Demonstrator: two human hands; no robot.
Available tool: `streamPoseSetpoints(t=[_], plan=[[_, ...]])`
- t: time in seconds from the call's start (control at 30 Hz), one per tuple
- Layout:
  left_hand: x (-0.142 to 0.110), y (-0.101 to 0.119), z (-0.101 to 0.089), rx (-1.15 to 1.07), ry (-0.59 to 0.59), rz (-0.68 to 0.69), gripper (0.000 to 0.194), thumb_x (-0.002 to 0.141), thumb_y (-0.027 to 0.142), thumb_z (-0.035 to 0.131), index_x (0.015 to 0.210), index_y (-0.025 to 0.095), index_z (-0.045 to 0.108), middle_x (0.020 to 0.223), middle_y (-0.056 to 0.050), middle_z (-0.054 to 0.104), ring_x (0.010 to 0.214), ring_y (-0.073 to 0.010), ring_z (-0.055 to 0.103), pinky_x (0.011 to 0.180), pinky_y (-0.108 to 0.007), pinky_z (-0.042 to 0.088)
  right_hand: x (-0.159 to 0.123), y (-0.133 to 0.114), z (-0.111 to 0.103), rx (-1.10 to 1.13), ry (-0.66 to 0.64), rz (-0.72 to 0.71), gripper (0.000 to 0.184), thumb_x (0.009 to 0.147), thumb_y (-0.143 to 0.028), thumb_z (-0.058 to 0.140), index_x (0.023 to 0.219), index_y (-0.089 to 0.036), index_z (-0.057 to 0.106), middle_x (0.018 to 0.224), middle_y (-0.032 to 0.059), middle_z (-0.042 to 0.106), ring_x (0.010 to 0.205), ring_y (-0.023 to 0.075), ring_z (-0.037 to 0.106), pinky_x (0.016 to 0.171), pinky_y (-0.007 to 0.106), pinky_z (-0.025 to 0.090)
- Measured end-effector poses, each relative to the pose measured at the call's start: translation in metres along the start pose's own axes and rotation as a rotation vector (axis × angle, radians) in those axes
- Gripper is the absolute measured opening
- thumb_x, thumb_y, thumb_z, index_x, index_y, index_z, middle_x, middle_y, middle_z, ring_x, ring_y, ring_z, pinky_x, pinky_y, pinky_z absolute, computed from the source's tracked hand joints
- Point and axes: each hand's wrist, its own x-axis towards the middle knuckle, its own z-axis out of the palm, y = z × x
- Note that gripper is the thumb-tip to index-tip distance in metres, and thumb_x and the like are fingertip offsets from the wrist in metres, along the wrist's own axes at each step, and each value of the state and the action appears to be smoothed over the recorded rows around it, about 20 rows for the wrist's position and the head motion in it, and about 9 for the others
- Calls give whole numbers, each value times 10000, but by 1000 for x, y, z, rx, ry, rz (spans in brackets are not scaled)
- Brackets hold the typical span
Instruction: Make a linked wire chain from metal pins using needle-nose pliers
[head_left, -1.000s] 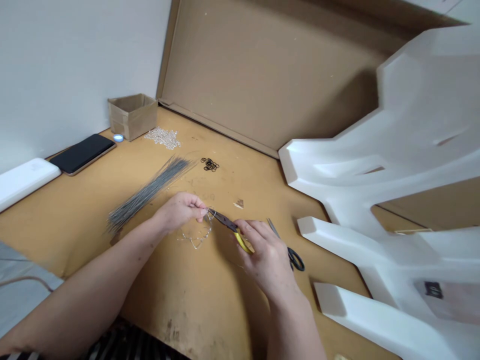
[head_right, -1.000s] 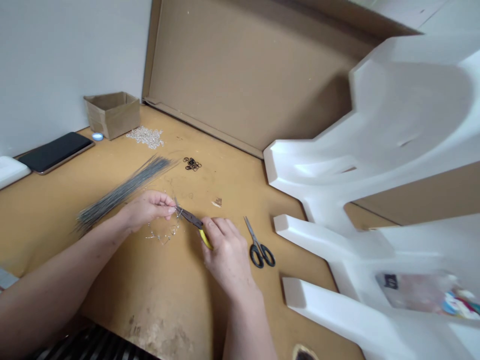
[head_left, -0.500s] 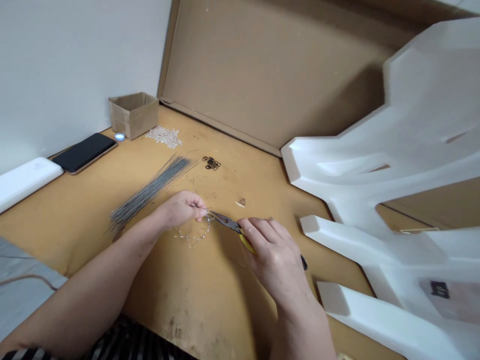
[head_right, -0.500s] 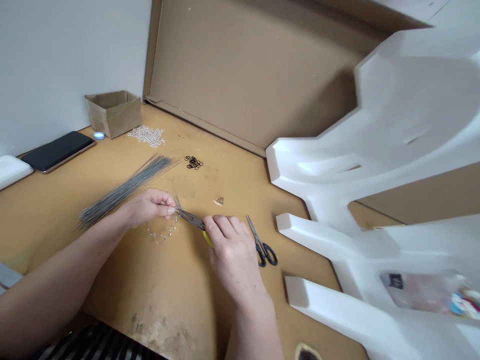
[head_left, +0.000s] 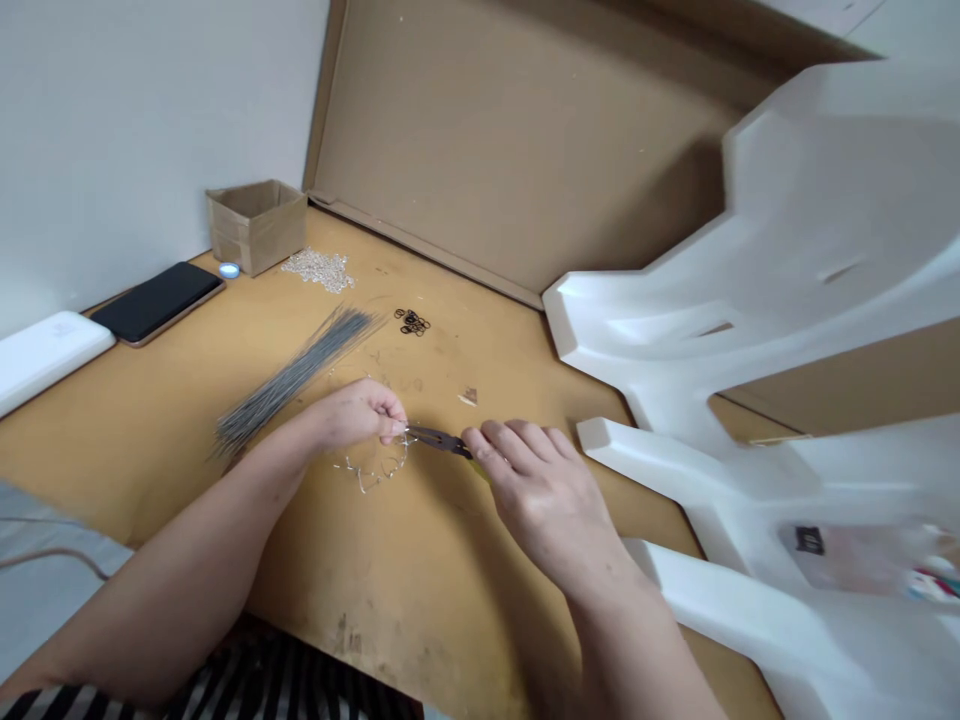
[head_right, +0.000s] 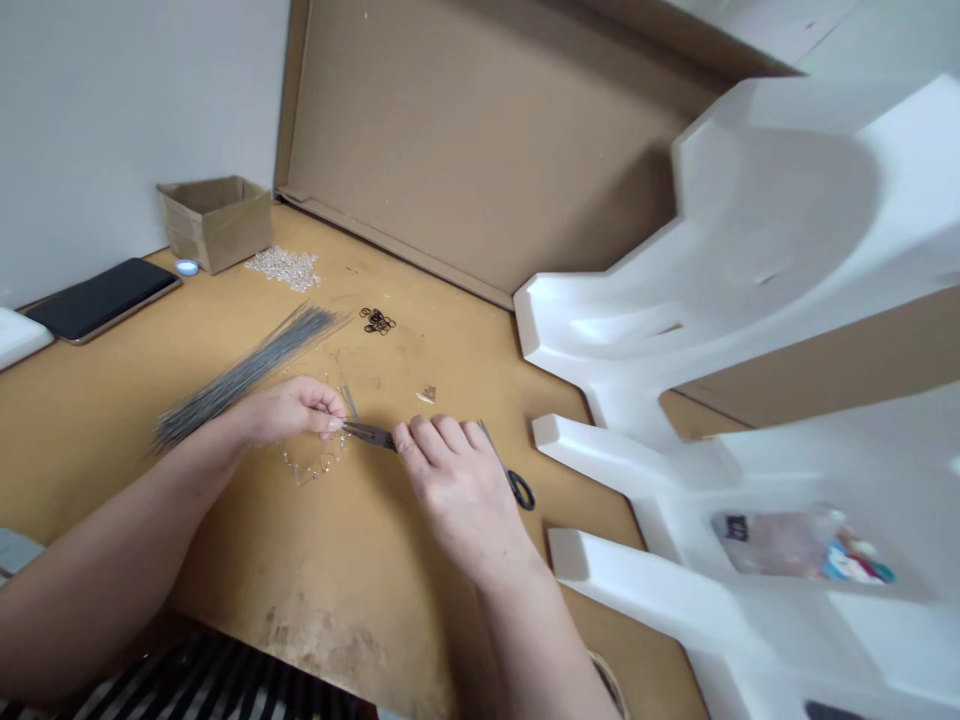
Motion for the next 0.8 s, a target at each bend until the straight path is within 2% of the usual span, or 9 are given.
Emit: streamPoseSetpoints(t=[0.17, 0.33, 0.8], plan=[[-1, 1, -1, 6, 10, -3, 56, 566, 147, 536, 512, 158, 540, 447, 56, 513, 461, -73, 414, 506, -206, 302, 13, 9, -13, -111, -67, -149, 292, 861, -51, 335, 950, -142, 598, 804, 93, 624, 708, 193, 474, 584, 313, 340], [0, 2, -2, -20, 17, -8, 73, 576, 142, 546, 504, 157, 538, 451, 55, 513, 454, -72, 396, 506, -212, 285, 22, 15, -17, -176, -72, -254, 259, 860, -68, 370, 957, -122, 603, 818, 101, 620, 734, 203, 484, 582, 315, 343], [9, 10, -3, -177, -31, -16, 130, 591, 54, 537, 498, 143, 542, 416, 59, 518, 451, -67, 437, 573, -216, 322, 33, 26, -28, -263, -61, -382, 322, 884, -72, 301, 935, -112, 616, 782, 91, 621, 694, 188, 471, 554, 308, 343]])
